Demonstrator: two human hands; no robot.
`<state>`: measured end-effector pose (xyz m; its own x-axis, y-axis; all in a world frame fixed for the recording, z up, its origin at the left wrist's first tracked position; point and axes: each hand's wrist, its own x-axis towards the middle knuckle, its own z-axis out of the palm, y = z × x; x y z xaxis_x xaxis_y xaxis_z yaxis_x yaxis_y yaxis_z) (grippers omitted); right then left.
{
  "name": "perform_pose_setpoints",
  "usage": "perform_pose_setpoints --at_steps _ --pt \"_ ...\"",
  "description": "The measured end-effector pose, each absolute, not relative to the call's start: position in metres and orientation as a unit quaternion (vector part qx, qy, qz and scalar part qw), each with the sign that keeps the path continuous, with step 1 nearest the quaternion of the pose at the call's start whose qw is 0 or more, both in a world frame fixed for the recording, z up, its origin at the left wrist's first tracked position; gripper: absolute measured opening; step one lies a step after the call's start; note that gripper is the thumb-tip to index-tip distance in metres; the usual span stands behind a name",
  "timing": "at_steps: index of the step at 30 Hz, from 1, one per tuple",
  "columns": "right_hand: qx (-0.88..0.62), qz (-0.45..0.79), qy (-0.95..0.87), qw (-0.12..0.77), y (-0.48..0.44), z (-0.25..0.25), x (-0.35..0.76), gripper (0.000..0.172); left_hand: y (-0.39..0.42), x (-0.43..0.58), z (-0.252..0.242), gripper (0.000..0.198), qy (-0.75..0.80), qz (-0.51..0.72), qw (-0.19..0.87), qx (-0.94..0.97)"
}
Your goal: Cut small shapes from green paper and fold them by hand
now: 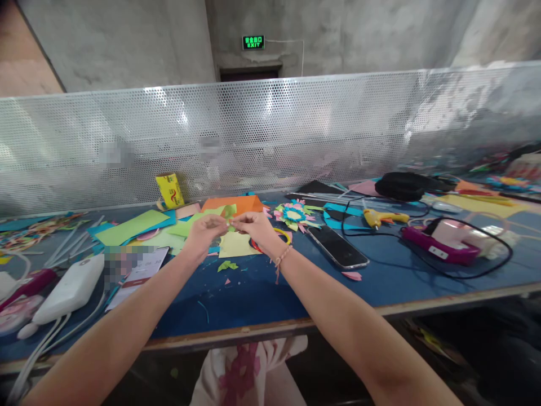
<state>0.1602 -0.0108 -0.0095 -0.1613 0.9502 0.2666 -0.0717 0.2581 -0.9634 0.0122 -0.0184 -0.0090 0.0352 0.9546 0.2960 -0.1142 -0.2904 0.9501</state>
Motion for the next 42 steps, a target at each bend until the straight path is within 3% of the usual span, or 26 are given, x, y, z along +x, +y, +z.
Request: perform_pose_setpoints --at_steps 10,19,22,25,27,29,32,38,42 --pt "-0.339 0.568 -0.560 0.499 -0.004 -0.008 0.173 0.020 -0.019 0.012 -0.005 0.028 0.382 0.551 0.522 0.527" --pt "-0.364 0.333 -0.752 0.436 -0.003 -0.004 0.178 0.030 -0.023 0.015 -0.006 0.023 0.404 0.510 0.484 0.585" --pt "-0.461 0.190 -0.763 0.411 -0.001 -0.007 0.185 0.035 -0.019 0.013 -0.008 0.024 0.399 0.541 0.504 0.542" --pt "-0.580 0.053 -0.782 0.224 0.004 -0.016 0.194 0.031 -0.017 0.013 -0.008 0.022 0.401 0.558 0.518 0.510" --pt "-0.624 0.063 -0.772 0.107 0.008 -0.024 0.198 0.030 -0.017 0.013 -0.008 0.018 0.407 0.561 0.521 0.499" --pt "-0.630 0.072 -0.769 0.078 0.012 -0.029 0.199 0.028 -0.016 0.014 -0.008 0.015 0.402 0.566 0.529 0.488" --pt "-0.633 0.072 -0.767 0.075 0.017 -0.032 0.197 0.031 -0.015 0.015 -0.008 0.012 0.380 0.585 0.547 0.463" --pt "-0.686 0.016 -0.723 0.081 0.020 -0.031 0.197 0.061 -0.013 0.012 -0.010 0.017 0.388 0.596 0.536 0.456" --pt "-0.679 0.061 -0.729 0.065 0.019 -0.024 0.197 0.056 -0.013 0.010 -0.011 0.017 0.399 0.604 0.511 0.463"
